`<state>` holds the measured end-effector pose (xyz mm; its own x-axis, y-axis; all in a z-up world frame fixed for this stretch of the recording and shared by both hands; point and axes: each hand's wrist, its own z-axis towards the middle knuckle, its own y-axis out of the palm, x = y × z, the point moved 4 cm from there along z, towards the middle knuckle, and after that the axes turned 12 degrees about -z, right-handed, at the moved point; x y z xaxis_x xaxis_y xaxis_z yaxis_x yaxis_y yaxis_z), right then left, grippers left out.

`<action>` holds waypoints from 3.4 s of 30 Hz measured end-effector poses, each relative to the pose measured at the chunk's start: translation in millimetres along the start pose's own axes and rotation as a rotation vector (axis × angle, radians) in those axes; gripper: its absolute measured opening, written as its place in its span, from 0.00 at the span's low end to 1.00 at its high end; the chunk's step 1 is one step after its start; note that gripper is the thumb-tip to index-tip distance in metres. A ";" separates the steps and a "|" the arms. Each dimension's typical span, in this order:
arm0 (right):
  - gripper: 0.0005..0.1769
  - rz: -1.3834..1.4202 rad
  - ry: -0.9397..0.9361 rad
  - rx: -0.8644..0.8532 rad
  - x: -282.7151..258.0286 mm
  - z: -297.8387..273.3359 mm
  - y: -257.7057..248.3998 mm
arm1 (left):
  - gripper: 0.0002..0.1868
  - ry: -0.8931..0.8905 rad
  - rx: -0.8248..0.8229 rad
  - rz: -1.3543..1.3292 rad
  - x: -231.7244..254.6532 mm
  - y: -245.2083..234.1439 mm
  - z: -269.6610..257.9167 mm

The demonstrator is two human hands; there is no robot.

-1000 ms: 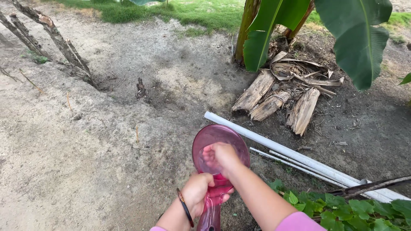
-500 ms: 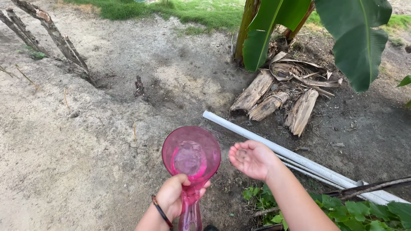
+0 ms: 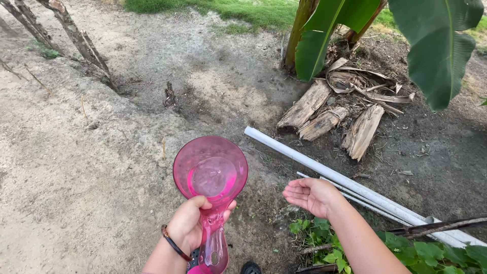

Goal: Filling a bucket with water from an outdoor tap and using a scoop to water various plants in a garden.

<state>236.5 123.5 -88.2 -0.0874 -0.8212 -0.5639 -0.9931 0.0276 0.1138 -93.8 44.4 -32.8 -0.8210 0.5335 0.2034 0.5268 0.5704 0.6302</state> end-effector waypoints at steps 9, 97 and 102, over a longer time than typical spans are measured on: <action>0.17 -0.205 -0.048 -0.082 -28.3 14.6 76.0 | 0.27 0.032 0.032 -0.028 20.1 -31.1 -16.9; 0.18 -0.182 -0.200 -0.035 -90.9 77.9 315.3 | 0.28 0.084 0.035 -0.066 254.1 -147.9 -26.3; 0.18 -0.438 -0.269 0.047 -94.4 78.9 317.8 | 0.27 0.109 0.075 -0.123 250.1 -147.2 -32.9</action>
<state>-77.0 254.8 -63.3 0.3266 -0.5860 -0.7416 -0.9430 -0.2556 -0.2133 -383.9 73.3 -50.0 -0.8971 0.3882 0.2110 0.4326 0.6741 0.5988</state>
